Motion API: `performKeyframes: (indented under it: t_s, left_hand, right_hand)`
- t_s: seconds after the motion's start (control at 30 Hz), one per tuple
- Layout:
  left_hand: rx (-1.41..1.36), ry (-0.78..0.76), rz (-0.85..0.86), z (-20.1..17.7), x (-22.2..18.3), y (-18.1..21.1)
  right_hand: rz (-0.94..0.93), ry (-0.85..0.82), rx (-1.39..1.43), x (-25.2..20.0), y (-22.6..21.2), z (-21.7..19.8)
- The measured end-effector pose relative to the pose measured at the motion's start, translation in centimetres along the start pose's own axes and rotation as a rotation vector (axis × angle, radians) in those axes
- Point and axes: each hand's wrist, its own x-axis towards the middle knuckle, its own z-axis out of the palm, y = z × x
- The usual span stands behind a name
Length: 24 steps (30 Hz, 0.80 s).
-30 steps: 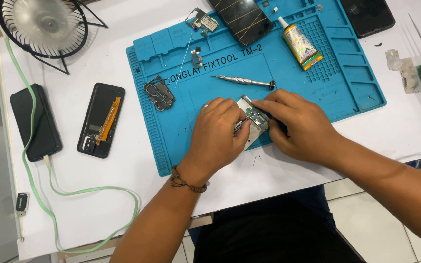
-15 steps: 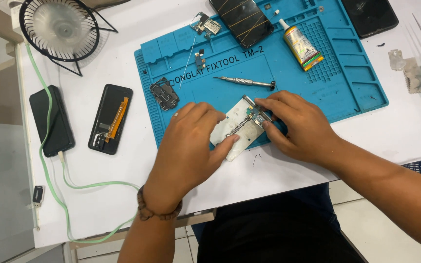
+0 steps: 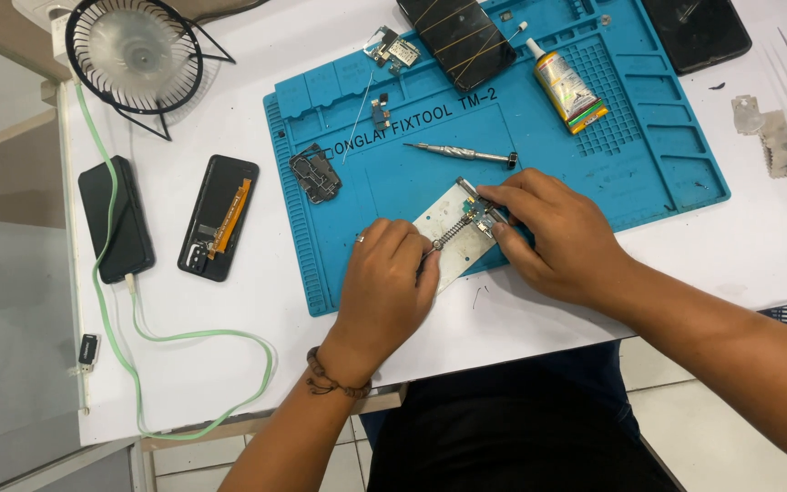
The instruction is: Using a heat gun and tweezers to desolder or reflow a component on a mobile phone motherboard
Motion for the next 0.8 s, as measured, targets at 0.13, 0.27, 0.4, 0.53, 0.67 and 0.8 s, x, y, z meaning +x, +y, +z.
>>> performKeyframes:
  t_s: [0.13, 0.27, 0.4, 0.53, 0.67, 0.8]
  left_hand:
    - [-0.070, 0.073, 0.013, 1.5, 0.7, 0.0]
    - [-0.088, 0.089, -0.002, 1.9, 0.2, -0.1]
    - [-0.160, 0.070, -0.022, 1.8, 0.1, -0.4]
    - [-0.229, 0.071, -0.046, 1.8, 0.2, -0.6]
    - [-0.228, 0.067, -0.070, 2.0, -0.1, -1.0]
    - [-0.246, 0.084, -0.099, 2.2, -0.3, -1.1]
  right_hand:
    - [0.024, -0.014, 0.044, 0.1, 0.1, 0.0]
    - [0.019, -0.029, 0.050, 0.1, -0.1, -0.1]
    - [-0.046, -0.064, -0.122, 1.0, -1.7, -1.7]
    - [-0.344, -0.087, -0.358, 2.7, -4.3, -2.2]
    - [-0.446, -0.190, -0.362, 3.9, -3.3, -0.4]
    - [-0.513, -0.286, -0.501, 4.3, -2.0, 0.8]
